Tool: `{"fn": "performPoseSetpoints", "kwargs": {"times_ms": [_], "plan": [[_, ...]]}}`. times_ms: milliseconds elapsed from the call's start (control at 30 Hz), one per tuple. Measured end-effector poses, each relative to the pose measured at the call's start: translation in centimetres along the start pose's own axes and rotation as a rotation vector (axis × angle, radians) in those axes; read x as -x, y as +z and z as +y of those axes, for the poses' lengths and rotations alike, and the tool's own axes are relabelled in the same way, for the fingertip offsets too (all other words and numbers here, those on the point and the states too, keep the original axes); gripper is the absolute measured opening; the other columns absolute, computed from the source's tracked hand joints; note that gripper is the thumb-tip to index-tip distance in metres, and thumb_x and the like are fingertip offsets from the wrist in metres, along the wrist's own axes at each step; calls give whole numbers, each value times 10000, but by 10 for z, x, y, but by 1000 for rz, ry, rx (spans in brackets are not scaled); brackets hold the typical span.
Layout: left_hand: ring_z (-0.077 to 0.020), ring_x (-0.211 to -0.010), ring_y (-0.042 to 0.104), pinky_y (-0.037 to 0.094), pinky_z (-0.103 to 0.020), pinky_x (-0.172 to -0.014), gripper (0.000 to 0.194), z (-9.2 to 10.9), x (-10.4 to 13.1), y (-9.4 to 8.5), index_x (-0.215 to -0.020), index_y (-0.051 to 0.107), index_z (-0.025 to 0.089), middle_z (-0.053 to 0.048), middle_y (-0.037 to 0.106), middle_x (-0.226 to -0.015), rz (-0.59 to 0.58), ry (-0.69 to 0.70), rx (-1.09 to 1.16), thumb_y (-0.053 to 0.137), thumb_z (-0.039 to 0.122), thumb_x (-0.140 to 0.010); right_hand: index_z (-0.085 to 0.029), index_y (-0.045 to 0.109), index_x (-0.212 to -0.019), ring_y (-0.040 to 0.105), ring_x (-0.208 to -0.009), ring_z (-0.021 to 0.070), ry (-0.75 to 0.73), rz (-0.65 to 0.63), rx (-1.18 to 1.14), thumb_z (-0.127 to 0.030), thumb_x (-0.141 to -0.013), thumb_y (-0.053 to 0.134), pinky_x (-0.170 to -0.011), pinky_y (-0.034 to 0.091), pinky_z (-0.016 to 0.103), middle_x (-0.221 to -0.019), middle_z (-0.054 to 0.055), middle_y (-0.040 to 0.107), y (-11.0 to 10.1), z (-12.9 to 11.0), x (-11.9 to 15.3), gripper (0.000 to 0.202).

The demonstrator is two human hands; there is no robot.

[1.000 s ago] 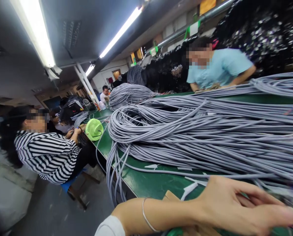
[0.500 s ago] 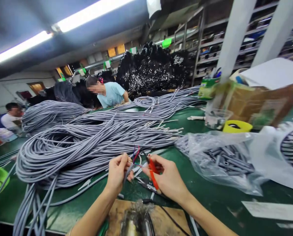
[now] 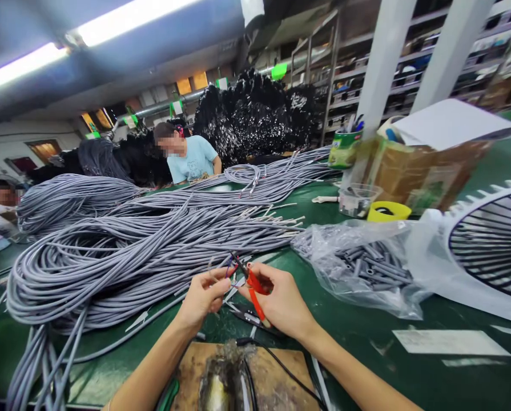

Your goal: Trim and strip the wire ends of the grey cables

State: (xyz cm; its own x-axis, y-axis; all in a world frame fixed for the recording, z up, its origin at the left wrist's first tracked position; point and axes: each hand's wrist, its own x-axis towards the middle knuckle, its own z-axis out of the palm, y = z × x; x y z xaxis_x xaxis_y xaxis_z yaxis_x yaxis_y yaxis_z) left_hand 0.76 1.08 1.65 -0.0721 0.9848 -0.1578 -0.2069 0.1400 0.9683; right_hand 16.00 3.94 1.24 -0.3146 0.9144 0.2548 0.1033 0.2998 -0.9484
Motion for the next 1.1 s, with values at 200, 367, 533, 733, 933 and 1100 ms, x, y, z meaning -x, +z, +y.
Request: {"fn": "performPoseSetpoints", "kwargs": {"times_ms": [200, 367, 533, 733, 933, 1100], "plan": [[-15, -271, 324, 153, -183, -318, 583, -9, 0, 3, -570, 628, 85, 21, 495, -451, 36, 49, -108, 757, 627, -401, -170, 539, -595, 609, -646, 162, -11, 92, -105, -517, -591, 724, -651, 519, 262, -702, 51, 653, 1, -1, 2, 393], [-40, -260, 350, 181, -182, -308, 563, -15, 4, 4, -543, 599, 98, 16, 472, -384, -41, 104, -221, 672, 656, -548, -168, 516, -575, 611, -590, 148, -32, 184, -200, -523, -535, 770, -594, 529, 245, -631, 32, 625, 3, 3, -1, 438], [-25, -265, 349, 195, -168, -302, 536, -14, 5, 5, -588, 558, 113, 10, 535, -468, 48, 182, -167, 672, 636, -569, -165, 525, -610, 591, -498, 117, 83, 169, -323, -474, -447, 826, -531, 527, 220, -565, -16, 586, 2, 3, 0, 461], [-11, -296, 346, 209, -159, -321, 371, -6, 4, 1, -693, 588, 116, 9, 564, -556, -43, 174, -60, 725, 446, -593, -165, 501, -616, 569, -439, 92, 127, 153, -367, -444, -429, 837, -472, 497, 200, -561, -38, 568, 2, 0, 0, 476], [-50, -399, 442, 315, -176, -387, 281, 9, 11, -12, -795, 643, 115, 3, 544, -590, -291, 149, -110, 729, 326, -631, -168, 478, -623, 574, -462, 95, 170, 154, -409, -459, -456, 823, -471, 481, 200, -535, -44, 556, 0, -2, -1, 481], [-73, -433, 493, 362, -174, -414, 262, 10, 12, -13, -806, 593, 143, 7, 548, -568, -281, 266, -54, 726, 335, -687, -176, 455, -640, 573, -478, 91, 149, 59, -442, -437, -459, 826, -497, 492, 211, -566, -44, 576, 0, -5, 0, 489]]}}
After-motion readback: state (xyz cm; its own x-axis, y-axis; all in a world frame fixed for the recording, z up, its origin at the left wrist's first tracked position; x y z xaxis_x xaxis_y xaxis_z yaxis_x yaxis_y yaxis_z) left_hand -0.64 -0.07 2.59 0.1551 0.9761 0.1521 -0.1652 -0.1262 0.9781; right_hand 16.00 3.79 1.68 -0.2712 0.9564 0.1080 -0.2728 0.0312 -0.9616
